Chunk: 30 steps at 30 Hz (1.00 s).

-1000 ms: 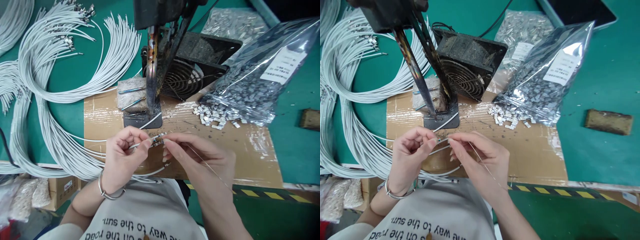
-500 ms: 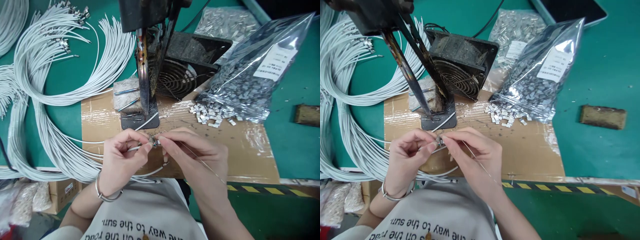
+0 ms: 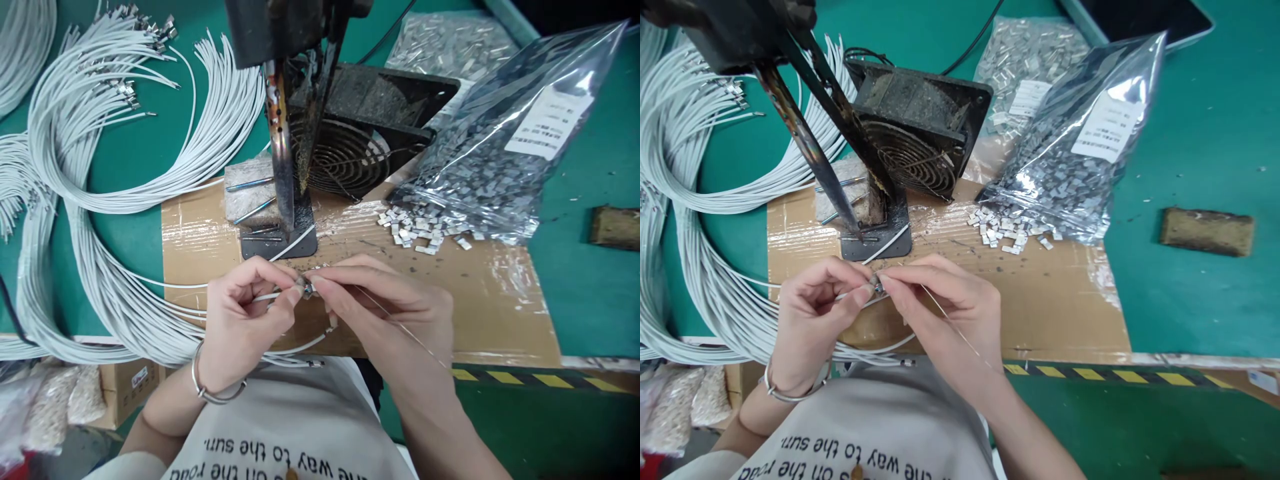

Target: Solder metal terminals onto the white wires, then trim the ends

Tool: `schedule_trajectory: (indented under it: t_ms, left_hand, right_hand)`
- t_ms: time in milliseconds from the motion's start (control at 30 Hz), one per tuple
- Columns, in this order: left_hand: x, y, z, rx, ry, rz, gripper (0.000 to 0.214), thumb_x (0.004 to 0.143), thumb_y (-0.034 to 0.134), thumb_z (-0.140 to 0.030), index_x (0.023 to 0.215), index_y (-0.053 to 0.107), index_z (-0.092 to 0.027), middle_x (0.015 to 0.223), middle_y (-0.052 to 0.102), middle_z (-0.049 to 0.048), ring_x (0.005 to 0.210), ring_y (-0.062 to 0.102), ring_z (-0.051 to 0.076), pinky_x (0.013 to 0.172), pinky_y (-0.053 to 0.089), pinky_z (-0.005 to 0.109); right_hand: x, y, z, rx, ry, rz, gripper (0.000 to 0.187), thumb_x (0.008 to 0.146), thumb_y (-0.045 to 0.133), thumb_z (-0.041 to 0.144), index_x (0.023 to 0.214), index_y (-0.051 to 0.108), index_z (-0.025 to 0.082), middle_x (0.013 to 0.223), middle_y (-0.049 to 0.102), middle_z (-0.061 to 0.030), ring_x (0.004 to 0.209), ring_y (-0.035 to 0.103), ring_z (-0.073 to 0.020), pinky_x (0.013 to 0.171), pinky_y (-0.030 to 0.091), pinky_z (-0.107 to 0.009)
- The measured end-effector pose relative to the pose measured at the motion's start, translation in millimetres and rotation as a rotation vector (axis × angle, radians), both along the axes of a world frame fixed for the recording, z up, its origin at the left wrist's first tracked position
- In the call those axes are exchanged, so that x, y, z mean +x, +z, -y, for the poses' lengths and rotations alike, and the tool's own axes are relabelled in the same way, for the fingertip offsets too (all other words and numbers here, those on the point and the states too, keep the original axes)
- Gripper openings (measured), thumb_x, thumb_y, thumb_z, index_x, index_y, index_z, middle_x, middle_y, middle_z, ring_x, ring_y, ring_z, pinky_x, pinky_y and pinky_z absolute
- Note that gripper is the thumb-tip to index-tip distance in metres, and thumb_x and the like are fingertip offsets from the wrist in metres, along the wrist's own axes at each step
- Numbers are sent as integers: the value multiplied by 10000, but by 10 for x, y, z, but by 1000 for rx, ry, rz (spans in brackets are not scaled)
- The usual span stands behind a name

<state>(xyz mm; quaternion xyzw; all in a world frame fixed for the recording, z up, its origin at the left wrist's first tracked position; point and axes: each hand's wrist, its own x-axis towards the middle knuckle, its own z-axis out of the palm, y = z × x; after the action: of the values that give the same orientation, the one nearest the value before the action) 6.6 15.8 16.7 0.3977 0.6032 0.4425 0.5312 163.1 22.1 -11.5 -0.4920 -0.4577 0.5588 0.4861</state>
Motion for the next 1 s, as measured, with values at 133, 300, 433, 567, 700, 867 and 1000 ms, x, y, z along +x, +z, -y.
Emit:
schedule_trajectory:
  t_ms: [133,300,433,567,700,867,1000]
  left_hand:
    - [-5,-10,6,-1,-6,6,189,783,753,4,727,722,-174,800,780,8,687,698,68,610,542,105]
    - [1,-17,11,0,5,4,183,777,760,-3,717,721,-172,798,781,16,702,712,80,614,549,114]
    - [0,-18,8,-7,6,-20,176,773,770,-19,711,718,-174,798,784,27,678,700,91,562,527,126]
    - [1,-16,-5,-3,-7,-38,181,759,760,-15,698,707,-177,793,781,31,659,685,95,552,522,145]
    - [11,-17,-39,-28,6,-65,170,732,769,-36,666,691,-171,778,781,41,596,639,89,477,459,150]
    - [18,-38,-88,-25,38,-55,162,727,783,-44,666,698,-168,775,782,39,596,634,85,489,459,150]
    - [0,-65,-120,-27,68,-29,164,732,788,-42,668,706,-169,799,781,32,569,604,67,482,453,148]
  right_hand:
    - [10,-3,-6,0,3,0,195,902,769,139,895,859,312,782,750,10,638,667,-111,545,542,-224]
    - [15,-17,-3,6,11,-3,205,896,775,132,913,862,317,779,746,15,608,644,-103,523,523,-223]
    - [15,-16,0,2,10,-2,216,891,779,132,925,865,328,773,741,15,578,614,-99,489,491,-223]
    - [16,-23,8,6,10,28,214,890,779,139,927,864,331,770,722,12,602,612,-107,479,465,-227]
    - [41,-65,48,90,-18,190,205,998,674,244,1074,846,325,763,619,-4,665,568,-131,555,480,-269]
    - [88,-134,125,111,-9,242,376,1116,407,289,1391,663,314,844,597,-9,741,576,-156,658,479,-323]
    - [108,-137,124,61,-27,200,191,1087,486,272,1244,594,291,786,619,32,660,561,-151,610,432,-321]
